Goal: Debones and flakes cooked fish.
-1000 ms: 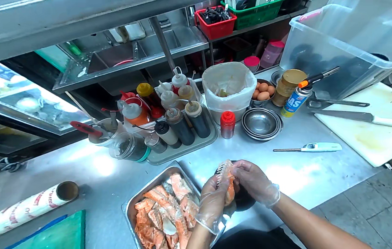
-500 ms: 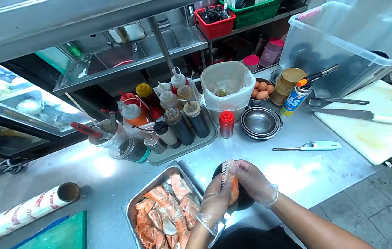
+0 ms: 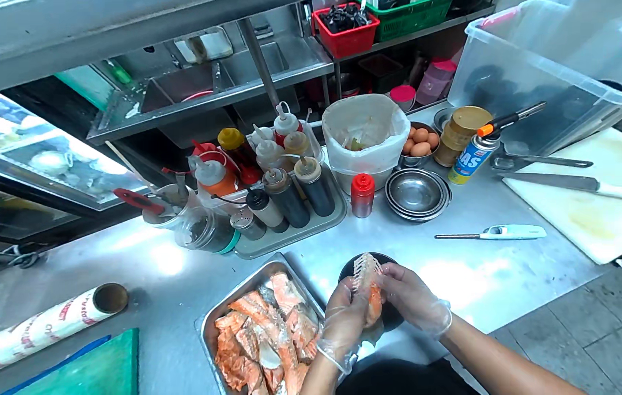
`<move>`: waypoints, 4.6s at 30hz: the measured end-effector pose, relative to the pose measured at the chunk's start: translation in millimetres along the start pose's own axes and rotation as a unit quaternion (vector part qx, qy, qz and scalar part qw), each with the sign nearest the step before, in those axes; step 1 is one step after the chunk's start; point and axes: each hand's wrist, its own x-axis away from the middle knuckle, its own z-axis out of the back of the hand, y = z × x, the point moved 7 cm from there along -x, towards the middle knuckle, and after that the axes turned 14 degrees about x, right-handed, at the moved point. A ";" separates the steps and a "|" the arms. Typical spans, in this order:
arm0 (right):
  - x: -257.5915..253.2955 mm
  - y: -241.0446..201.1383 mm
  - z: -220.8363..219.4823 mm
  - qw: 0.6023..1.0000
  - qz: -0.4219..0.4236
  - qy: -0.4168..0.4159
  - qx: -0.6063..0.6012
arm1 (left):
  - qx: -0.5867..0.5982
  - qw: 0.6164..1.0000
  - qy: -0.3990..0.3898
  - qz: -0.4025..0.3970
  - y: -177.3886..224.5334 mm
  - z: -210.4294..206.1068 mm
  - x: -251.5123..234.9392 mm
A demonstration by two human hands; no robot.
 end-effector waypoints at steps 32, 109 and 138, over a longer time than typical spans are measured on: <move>-3.1 -8.2 -19.6 0.985 -0.023 -0.093 0.140 | 0.060 0.998 0.016 -0.003 13.9 2.1 -8.7; -2.0 -18.2 -12.4 0.981 -0.053 -0.090 0.163 | 0.179 0.977 0.113 -0.016 17.4 66.9 -1.1; 0.9 -42.4 -13.0 0.938 -0.049 -0.052 0.338 | 0.241 0.967 0.034 0.074 -5.5 25.7 -10.2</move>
